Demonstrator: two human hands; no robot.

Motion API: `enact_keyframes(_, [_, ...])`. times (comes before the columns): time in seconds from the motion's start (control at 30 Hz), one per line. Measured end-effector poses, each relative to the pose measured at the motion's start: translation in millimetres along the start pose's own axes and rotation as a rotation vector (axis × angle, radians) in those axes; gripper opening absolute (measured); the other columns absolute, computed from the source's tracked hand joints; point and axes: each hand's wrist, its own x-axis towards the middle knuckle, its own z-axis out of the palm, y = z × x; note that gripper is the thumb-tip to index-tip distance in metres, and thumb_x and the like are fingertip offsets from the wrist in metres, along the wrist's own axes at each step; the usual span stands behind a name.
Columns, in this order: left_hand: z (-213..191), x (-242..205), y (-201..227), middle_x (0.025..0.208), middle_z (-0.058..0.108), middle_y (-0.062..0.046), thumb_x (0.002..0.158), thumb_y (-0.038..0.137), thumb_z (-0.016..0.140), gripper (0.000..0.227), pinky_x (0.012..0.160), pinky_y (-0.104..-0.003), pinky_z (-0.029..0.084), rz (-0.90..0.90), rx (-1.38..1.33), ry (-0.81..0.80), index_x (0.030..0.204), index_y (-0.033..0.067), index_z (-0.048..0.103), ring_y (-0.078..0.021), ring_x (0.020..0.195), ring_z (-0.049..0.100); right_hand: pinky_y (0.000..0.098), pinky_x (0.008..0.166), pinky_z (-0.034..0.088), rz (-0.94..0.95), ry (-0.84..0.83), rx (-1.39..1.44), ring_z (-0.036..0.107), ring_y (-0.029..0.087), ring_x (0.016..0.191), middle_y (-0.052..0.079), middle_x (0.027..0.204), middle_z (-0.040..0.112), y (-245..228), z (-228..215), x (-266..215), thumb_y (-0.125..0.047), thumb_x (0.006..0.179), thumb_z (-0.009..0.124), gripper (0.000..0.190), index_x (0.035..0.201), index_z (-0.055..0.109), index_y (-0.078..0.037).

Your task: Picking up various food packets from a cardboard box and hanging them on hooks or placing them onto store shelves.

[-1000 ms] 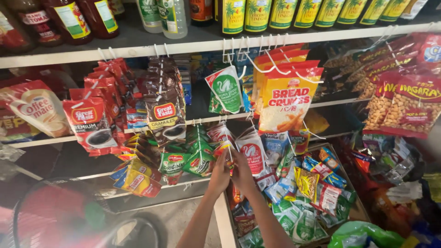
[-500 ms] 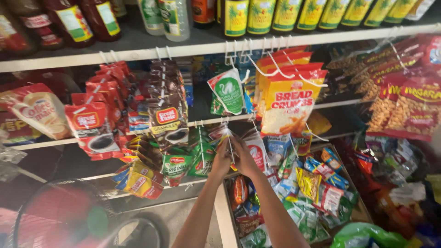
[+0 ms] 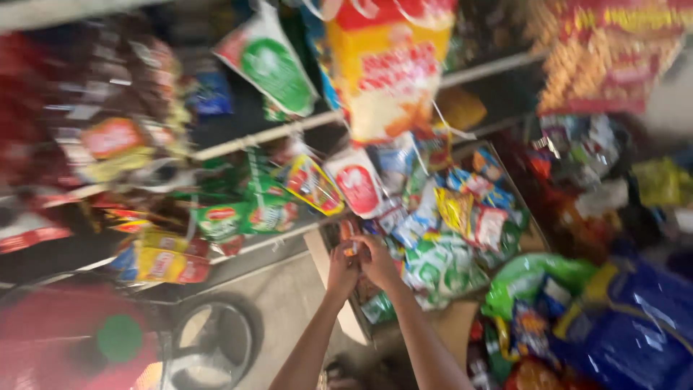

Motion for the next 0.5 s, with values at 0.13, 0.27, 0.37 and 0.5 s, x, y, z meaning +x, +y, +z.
enact_keyframes(0.13, [22.7, -31.1, 28.3, 0.128, 0.057, -0.021, 0.088, 0.007, 0.073, 0.047, 0.098, -0.043, 0.049, -0.311, -0.132, -0.187, 0.132, 0.0049, 0.057, -0.0363, 0.117, 0.059, 0.0347, 0.076, 0.056, 0.646, -0.118, 0.158, 0.071, 0.022, 0.086, 0.012, 0.102, 0.073, 15.6, -22.7, -54.6, 0.008, 0.079, 0.060, 0.055, 0.130, 0.062, -0.012])
enact_keyframes(0.27, [77.7, -73.4, -2.9, 0.131, 0.065, -0.016, 0.086, 0.000, 0.062, 0.051, 0.098, -0.038, 0.054, -0.264, -0.357, -0.327, 0.136, 0.0071, 0.058, -0.0262, 0.117, 0.066, 0.0302, 0.079, 0.056, 0.502, 0.053, 0.150, 0.071, 0.017, 0.089, 0.008, 0.111, 0.072, 61.4, -35.4, -120.9, 0.009, 0.081, 0.057, 0.049, 0.127, 0.064, -0.009])
enact_keyframes(0.37, [104.5, -101.6, -7.9, 0.129, 0.066, -0.017, 0.087, 0.000, 0.067, 0.053, 0.084, -0.036, 0.053, -0.433, -0.421, -0.476, 0.138, 0.0057, 0.057, -0.0240, 0.102, 0.064, 0.0300, 0.082, 0.056, 0.623, 0.156, 0.133, 0.071, 0.017, 0.095, 0.008, 0.117, 0.069, 91.6, -46.8, -163.3, 0.007, 0.088, 0.056, 0.043, 0.127, 0.067, -0.009])
enact_keyframes(0.5, [128.4, -119.8, -20.7, 0.132, 0.063, -0.011, 0.085, -0.002, 0.066, 0.054, 0.068, -0.030, 0.055, -0.647, -0.474, -0.657, 0.136, 0.0094, 0.053, -0.0162, 0.085, 0.068, 0.0353, 0.074, 0.046, 1.099, 0.344, 0.302, 0.062, 0.020, 0.085, 0.018, 0.108, 0.072, 113.8, -64.5, -190.6, 0.005, 0.096, 0.049, 0.053, 0.142, 0.067, -0.013])
